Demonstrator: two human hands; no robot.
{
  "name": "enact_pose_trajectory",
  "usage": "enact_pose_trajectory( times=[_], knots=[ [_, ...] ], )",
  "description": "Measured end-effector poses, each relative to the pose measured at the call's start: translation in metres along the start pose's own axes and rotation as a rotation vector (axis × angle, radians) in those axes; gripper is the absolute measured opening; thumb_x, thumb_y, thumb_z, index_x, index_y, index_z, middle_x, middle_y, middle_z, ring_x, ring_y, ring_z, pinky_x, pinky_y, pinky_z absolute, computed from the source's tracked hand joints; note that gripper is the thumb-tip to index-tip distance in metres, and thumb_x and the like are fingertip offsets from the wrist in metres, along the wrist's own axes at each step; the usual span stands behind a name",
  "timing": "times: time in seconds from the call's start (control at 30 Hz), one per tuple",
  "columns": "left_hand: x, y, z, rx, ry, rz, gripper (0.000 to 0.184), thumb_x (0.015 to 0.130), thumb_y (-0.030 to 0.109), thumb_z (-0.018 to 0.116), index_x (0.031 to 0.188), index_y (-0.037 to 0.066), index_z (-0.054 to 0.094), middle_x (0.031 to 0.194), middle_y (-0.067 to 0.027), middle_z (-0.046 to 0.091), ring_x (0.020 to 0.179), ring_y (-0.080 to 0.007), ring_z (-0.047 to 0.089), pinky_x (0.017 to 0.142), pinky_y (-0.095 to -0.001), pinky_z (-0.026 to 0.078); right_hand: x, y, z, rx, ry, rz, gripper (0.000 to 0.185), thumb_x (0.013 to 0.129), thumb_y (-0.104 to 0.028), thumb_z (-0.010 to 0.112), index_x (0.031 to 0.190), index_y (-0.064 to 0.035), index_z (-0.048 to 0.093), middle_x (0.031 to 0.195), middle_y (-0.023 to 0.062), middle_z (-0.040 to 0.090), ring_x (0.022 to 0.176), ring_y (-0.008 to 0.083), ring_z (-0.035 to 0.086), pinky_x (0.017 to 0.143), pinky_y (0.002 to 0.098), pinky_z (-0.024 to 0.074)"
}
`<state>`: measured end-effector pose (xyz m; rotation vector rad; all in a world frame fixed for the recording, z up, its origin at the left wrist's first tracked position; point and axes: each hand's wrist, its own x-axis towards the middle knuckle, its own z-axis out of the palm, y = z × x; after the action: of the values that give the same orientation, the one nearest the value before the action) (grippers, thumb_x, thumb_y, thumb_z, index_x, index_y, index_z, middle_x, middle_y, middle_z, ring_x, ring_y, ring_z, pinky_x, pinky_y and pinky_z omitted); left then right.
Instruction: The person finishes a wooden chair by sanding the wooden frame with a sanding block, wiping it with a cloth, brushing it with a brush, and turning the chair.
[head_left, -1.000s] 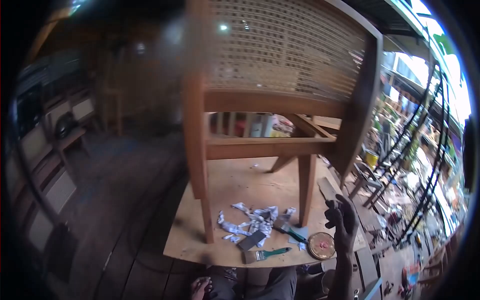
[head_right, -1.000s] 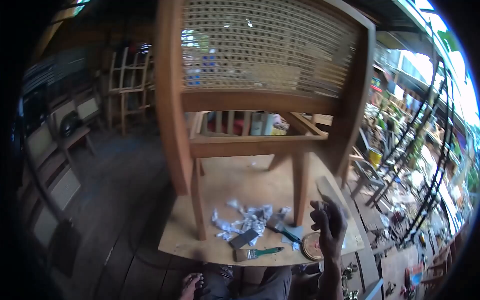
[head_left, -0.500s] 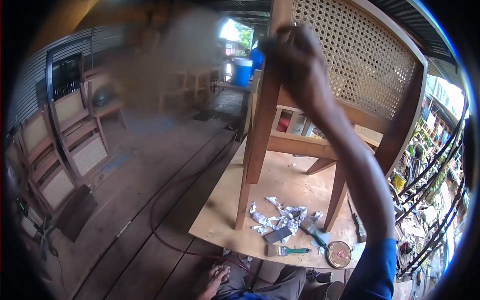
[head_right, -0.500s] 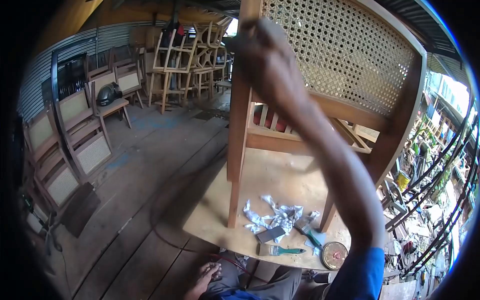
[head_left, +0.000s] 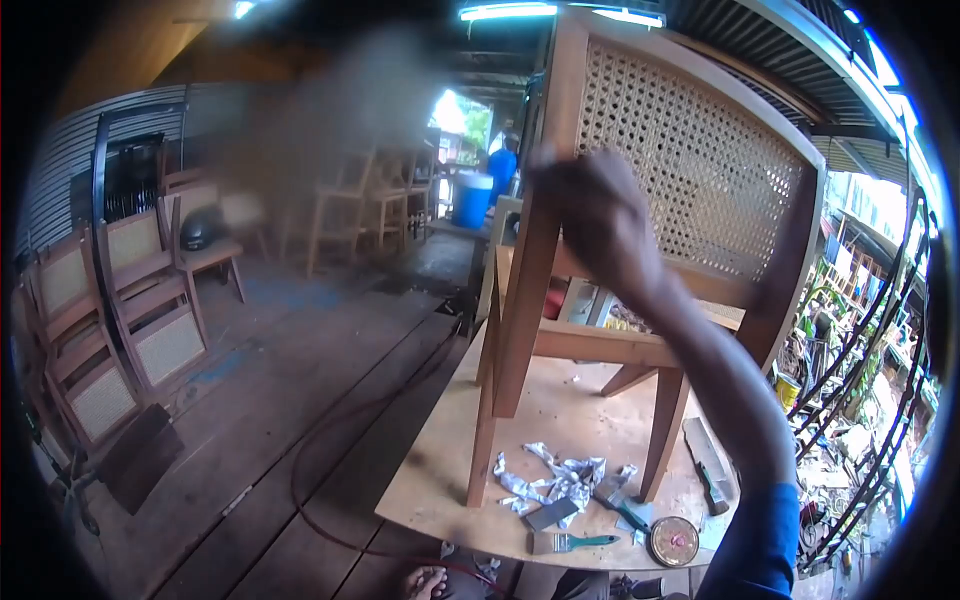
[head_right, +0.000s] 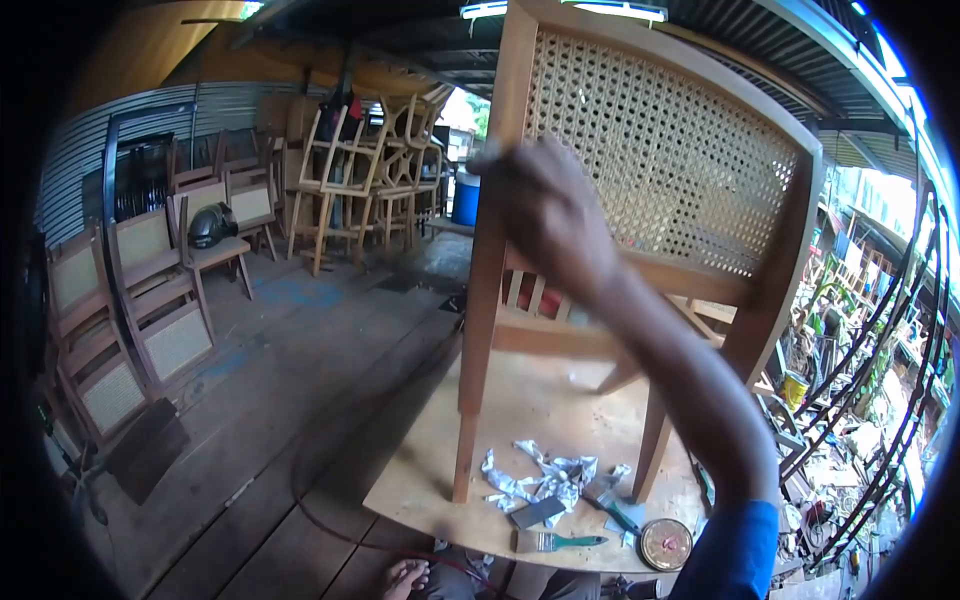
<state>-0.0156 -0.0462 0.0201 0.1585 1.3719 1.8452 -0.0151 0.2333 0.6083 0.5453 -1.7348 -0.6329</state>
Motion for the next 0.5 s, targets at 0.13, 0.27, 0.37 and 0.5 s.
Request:
enact_pose_trajectory(
  times=[0.13, 0.27, 0.37, 0.5],
  knots=[
    [0.008, -0.01, 0.001, 0.019, -0.012, 0.043, 0.018, 0.091, 0.024, 0.072, 0.104, 0.011, 0.069, 0.082, 0.0026, 0.066, 0.068, -0.0066, 0.058, 0.061, -0.0216, 0.048, 0.101, 0.057, -0.018, -0.067, 0.085, 0.184, 0.015, 0.084, -0.003, 0.062, 0.097, -0.0068, 0.069, 0.088, 0.0152, 0.059, 0.085, 0.033, 0.061, 0.073, 0.0415, 0.0507],
    [-0.008, 0.016, 0.019, -0.029, -0.049, 0.078, 0.016, 0.091, 0.023, 0.072, 0.102, 0.012, 0.07, 0.08, 0.0043, 0.064, 0.067, -0.006, 0.056, 0.06, -0.0209, 0.046, 0.051, 0.054, 0.001, -0.181, 0.159, 0.027, 0.01, 0.084, -0.001, 0.064, 0.091, -0.0051, 0.068, 0.082, 0.0107, 0.053, 0.078, 0.0268, 0.053, 0.069, 0.0403, 0.0467],
    [-0.008, 0.016, 0.02, -0.06, -0.044, 0.05, 0.014, 0.091, 0.023, 0.072, 0.099, 0.012, 0.069, 0.08, 0.0042, 0.064, 0.067, -0.0059, 0.056, 0.059, -0.0211, 0.045, 0.014, 0.002, 0.004, -0.065, 0.083, -0.024, 0.018, 0.082, 0.0, 0.068, 0.099, -0.0038, 0.071, 0.081, 0.0073, 0.049, 0.074, 0.0216, 0.053, 0.068, 0.0365, 0.0473],
    [0.006, -0.002, 0.011, -0.028, -0.055, 0.032, 0.015, 0.091, 0.024, 0.073, 0.097, 0.011, 0.068, 0.08, 0.0037, 0.064, 0.066, -0.0057, 0.056, 0.058, -0.0218, 0.046, 0.075, 0.09, -0.003, -0.203, 0.237, -0.158, 0.019, 0.08, -0.004, 0.067, 0.099, -0.0059, 0.071, 0.089, 0.0119, 0.056, 0.086, 0.03, 0.054, 0.074, 0.0406, 0.0453]
  ],
)
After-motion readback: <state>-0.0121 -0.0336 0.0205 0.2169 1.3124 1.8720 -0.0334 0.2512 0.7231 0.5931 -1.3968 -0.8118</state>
